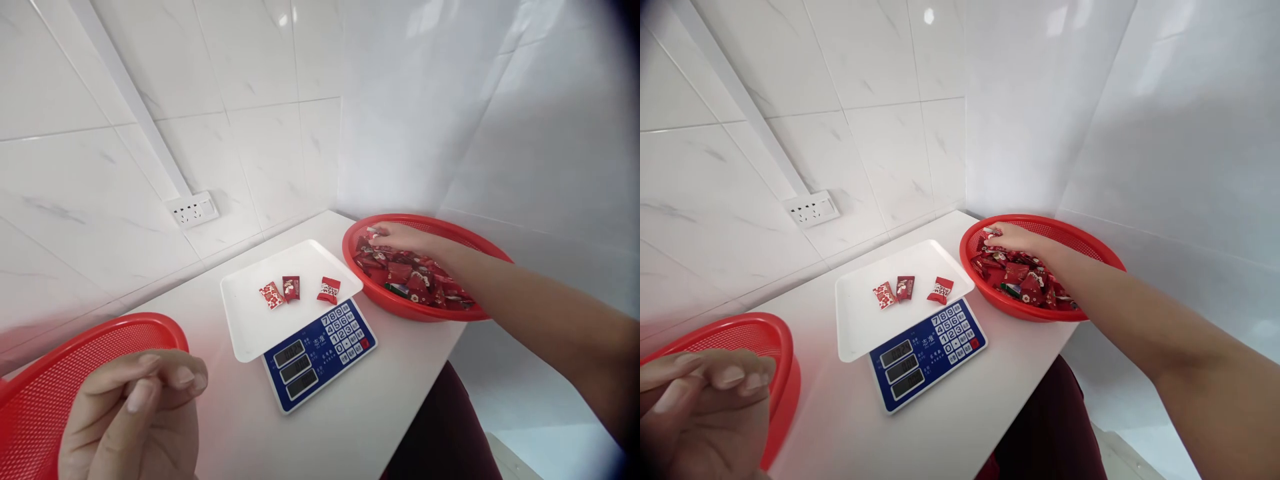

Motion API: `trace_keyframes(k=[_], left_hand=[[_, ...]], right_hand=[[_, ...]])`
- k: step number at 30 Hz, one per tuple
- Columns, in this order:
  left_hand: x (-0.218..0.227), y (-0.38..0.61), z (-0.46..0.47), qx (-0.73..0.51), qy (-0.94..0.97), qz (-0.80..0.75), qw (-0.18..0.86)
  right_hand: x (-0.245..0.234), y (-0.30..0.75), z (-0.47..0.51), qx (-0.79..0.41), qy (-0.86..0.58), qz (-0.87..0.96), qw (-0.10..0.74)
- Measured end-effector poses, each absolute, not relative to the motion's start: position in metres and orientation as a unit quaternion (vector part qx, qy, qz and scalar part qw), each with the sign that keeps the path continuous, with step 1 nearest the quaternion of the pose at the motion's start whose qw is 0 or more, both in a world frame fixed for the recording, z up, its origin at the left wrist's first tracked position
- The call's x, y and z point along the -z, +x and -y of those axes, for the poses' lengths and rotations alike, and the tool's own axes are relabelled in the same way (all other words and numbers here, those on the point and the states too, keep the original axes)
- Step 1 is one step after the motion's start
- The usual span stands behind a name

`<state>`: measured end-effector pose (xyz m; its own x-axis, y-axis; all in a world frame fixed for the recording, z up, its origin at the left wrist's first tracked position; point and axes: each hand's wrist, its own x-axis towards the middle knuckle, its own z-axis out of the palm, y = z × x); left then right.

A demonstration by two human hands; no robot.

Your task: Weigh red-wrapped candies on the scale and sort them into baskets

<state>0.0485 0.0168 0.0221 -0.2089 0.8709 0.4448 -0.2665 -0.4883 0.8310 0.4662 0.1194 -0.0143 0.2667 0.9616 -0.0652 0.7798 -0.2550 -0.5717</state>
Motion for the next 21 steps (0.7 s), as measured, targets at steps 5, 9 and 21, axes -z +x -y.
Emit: trace_keyframes(k=[5, 9, 21], left_hand=[[-0.024, 0.047, -0.016, -0.719, 0.510, -0.259, 0.396], [-0.026, 0.044, -0.015, -0.713, 0.534, -0.224, 0.395], [-0.033, 0.035, -0.011, -0.714, 0.549, -0.197, 0.387]], right_hand=[[-0.016, 0.411, -0.112, -0.275, -0.722, 0.563, 0.293], [-0.017, 0.362, -0.111, -0.351, -0.643, 0.615, 0.293], [-0.005, 0.322, -0.098, -0.162, -0.655, 0.738, -0.019]])
